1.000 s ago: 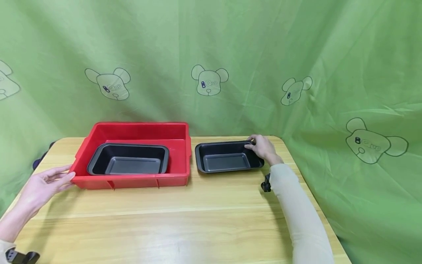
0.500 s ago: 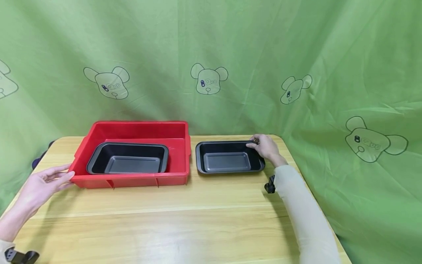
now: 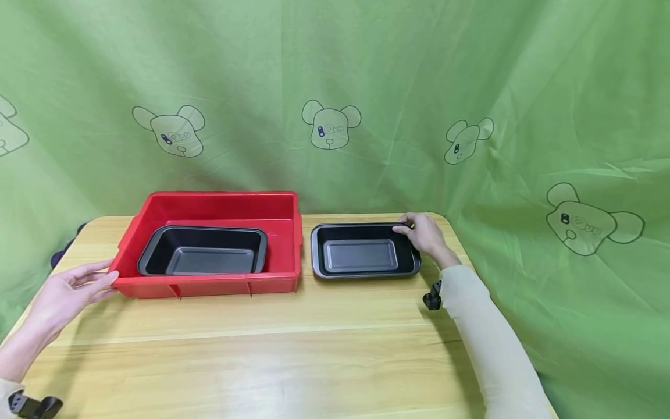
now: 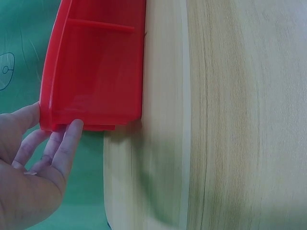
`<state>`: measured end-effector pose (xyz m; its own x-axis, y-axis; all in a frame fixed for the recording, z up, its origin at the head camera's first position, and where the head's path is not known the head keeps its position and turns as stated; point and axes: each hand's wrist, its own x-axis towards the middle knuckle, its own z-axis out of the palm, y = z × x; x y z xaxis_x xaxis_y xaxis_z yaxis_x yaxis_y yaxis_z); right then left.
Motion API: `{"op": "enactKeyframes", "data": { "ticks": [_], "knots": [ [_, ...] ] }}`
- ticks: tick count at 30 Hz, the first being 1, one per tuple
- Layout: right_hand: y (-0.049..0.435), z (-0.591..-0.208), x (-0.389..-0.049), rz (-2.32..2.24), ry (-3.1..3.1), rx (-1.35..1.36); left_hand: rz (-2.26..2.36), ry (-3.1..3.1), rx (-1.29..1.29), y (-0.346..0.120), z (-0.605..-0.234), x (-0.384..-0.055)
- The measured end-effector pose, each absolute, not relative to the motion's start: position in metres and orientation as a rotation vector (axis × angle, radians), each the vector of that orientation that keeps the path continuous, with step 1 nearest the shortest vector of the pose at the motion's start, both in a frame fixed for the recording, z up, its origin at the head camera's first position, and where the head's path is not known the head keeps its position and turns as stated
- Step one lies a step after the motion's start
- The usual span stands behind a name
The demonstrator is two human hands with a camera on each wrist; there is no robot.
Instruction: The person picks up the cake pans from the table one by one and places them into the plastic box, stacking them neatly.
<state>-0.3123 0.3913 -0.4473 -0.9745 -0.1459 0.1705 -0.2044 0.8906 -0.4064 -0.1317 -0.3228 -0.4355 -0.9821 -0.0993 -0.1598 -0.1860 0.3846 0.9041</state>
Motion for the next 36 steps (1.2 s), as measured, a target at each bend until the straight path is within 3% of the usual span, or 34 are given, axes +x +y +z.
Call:
{"op": "enactKeyframes", "data": {
  "ticks": [36],
  "knots": [
    [0.389,-0.439,-0.283,0.706,-2.860,0.237,1.630,2.543,-0.282,-0.323,-0.434,-0.132]
  ]
}}
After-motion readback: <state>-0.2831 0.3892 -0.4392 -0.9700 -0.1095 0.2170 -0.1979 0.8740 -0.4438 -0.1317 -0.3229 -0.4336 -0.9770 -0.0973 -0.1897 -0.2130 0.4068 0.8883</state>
